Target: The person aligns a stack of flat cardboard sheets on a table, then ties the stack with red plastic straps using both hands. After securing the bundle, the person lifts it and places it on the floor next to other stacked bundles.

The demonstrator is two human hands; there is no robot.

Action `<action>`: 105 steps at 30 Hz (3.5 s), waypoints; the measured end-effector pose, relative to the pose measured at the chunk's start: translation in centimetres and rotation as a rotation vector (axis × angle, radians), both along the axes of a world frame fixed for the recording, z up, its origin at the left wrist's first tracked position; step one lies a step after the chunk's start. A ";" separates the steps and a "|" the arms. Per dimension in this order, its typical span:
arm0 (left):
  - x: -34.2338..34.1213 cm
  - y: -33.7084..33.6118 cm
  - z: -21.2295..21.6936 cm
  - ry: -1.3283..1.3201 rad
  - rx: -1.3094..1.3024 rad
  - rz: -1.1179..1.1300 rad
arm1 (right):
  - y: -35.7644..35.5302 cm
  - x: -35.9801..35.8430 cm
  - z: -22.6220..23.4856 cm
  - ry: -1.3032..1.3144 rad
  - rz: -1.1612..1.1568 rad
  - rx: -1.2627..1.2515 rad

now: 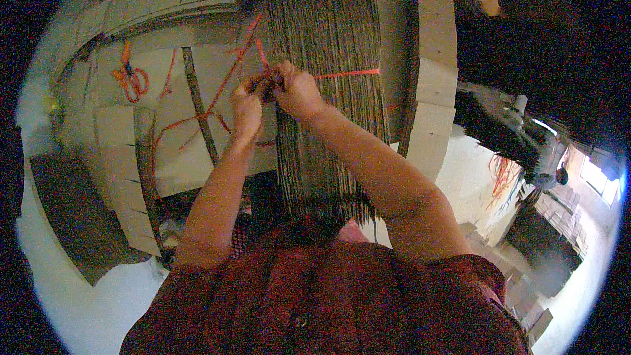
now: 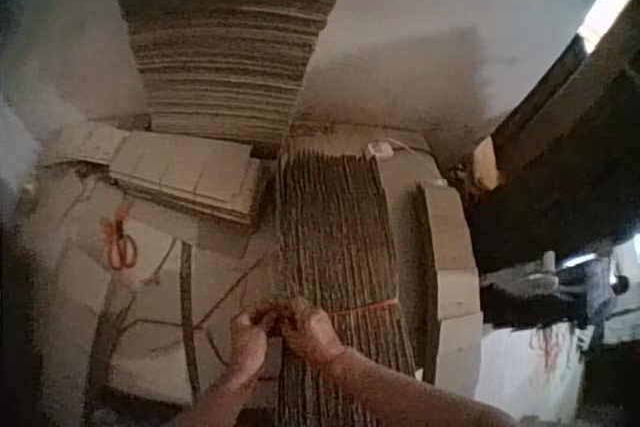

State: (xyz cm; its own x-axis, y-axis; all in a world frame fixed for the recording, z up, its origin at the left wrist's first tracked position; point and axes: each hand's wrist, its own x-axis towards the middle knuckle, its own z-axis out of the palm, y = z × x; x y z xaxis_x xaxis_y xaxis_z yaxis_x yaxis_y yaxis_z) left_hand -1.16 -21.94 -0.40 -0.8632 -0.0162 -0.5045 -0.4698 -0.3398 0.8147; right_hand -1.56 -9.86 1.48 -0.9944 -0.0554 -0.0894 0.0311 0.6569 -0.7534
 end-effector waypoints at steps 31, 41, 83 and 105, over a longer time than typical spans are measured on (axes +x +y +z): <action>-4.9 -3.9 -0.7 -0.506 0.223 -0.561 | -0.3 1.4 -0.3 0.361 0.120 0.160; -3.8 -4.1 0.9 0.389 -0.558 -0.746 | 0.3 1.1 0.3 0.221 0.221 0.325; 9.7 13.6 3.5 1.248 -0.781 -1.542 | 20.3 11.5 -13.0 -0.510 -0.503 0.206; 10.4 12.3 -1.2 0.962 -0.475 -1.534 | 12.4 11.2 4.3 -0.233 -0.381 -0.419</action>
